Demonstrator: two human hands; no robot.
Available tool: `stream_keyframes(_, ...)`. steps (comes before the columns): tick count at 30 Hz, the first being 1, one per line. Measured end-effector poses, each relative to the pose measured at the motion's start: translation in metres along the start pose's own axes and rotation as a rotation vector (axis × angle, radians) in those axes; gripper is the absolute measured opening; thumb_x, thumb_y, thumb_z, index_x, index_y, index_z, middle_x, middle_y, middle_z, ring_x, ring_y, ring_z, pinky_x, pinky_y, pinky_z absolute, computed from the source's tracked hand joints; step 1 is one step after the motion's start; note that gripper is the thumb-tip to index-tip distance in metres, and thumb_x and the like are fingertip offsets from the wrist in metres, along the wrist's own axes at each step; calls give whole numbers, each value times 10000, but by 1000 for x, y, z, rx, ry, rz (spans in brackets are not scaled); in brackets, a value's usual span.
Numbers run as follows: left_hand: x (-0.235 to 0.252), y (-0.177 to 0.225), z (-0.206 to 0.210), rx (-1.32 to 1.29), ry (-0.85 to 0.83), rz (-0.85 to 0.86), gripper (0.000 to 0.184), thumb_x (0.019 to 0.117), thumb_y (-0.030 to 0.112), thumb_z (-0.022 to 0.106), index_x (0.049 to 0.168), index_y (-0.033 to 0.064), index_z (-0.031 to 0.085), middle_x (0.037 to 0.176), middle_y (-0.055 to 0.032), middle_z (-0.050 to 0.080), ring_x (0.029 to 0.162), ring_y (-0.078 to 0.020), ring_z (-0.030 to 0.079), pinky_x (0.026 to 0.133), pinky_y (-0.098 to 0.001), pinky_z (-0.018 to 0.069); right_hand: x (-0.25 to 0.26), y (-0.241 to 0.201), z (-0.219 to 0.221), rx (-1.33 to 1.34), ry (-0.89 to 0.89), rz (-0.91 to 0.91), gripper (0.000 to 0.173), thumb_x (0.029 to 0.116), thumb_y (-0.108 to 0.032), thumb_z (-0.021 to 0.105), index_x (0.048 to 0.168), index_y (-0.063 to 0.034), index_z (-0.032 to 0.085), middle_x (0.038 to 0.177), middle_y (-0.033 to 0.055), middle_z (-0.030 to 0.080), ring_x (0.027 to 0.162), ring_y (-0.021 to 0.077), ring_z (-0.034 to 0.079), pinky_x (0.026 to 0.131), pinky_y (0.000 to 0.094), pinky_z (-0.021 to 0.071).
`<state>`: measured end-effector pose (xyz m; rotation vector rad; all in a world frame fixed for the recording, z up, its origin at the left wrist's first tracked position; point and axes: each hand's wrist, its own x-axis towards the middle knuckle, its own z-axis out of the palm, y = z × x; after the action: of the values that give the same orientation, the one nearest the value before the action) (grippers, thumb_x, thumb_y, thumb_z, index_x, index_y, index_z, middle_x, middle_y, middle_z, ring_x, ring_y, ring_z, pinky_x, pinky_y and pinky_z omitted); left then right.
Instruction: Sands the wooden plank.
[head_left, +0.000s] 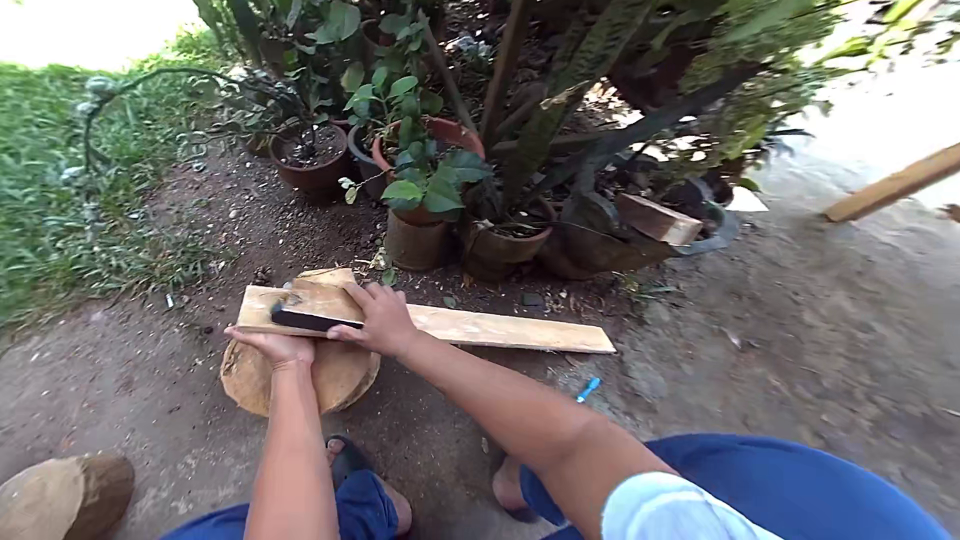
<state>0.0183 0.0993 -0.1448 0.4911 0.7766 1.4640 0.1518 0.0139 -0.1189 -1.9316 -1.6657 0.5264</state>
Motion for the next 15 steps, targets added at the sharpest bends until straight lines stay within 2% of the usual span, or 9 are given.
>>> stream_keyframes(3, -1, -3, -10, 20, -46, 44, 925, 920, 754, -119, 1555, 202, 265, 1483, -64, 475, 1317, -167, 500, 1065, -433, 454, 33, -71, 14, 23, -74, -76, 785, 915, -615, 678, 1563, -230, 462, 1365, 261, 592, 1271, 456, 543, 1033, 668, 400)
stream_keyframes(5, 2, -5, -16, 7, -68, 61, 878, 945, 736, -78, 1543, 203, 282, 1451, -37, 495, 1283, -123, 508, 1050, -380, 457, 42, -90, 15, 21, -112, -91, 773, 922, -588, 690, 1580, -276, 431, 1368, 252, 577, 1278, 444, 533, 1022, 660, 403)
stream_keyframes(6, 2, -3, -14, -11, -62, 44, 894, 934, 752, -84, 1528, 215, 313, 1429, -33, 518, 1269, -126, 523, 1037, -387, 467, 42, -89, 15, 18, -108, -108, 772, 922, -584, 692, 1582, -281, 430, 1354, 251, 582, 1264, 442, 538, 1007, 659, 404)
stream_keyframes(8, -1, 1, -9, -44, -64, 4, 951, 897, 784, -121, 1533, 229, 318, 1453, -52, 511, 1303, -171, 517, 1055, -441, 461, 32, -66, 16, -8, -22, -176, 747, 908, -582, 705, 1552, -275, 483, 1282, 242, 626, 1194, 436, 580, 952, 655, 430)
stream_keyframes(9, -2, 1, -8, -47, -50, -8, 974, 879, 800, -128, 1513, 228, 341, 1429, -61, 532, 1286, -192, 537, 1036, -468, 478, 24, -46, 18, -17, 45, -213, 731, 897, -579, 713, 1528, -264, 521, 1229, 245, 649, 1146, 441, 604, 913, 658, 450)
stream_keyframes(11, 0, 1, -6, -36, -8, -17, 990, 882, 798, -131, 1503, 203, 358, 1440, -100, 524, 1302, -262, 528, 1042, -554, 455, 2, 4, 15, -40, 130, -238, 716, 891, -604, 698, 1503, -262, 554, 1154, 248, 670, 1076, 445, 631, 872, 651, 475)
stream_keyframes(13, 3, -2, -6, -31, 2, 7, 961, 904, 777, -122, 1538, 198, 310, 1499, -106, 467, 1358, -278, 478, 1088, -572, 410, -25, 62, 5, -78, 185, -214, 724, 901, -663, 637, 1496, -256, 564, 1090, 243, 684, 1013, 444, 653, 850, 658, 496)
stream_keyframes(15, 6, -3, -7, -44, -3, 5, 967, 897, 786, -122, 1547, 207, 299, 1516, -105, 453, 1376, -283, 464, 1103, -583, 396, -59, 121, -7, -128, 222, -128, 773, 907, -742, 543, 1490, -237, 572, 1084, 252, 692, 995, 462, 663, 839, 683, 502)
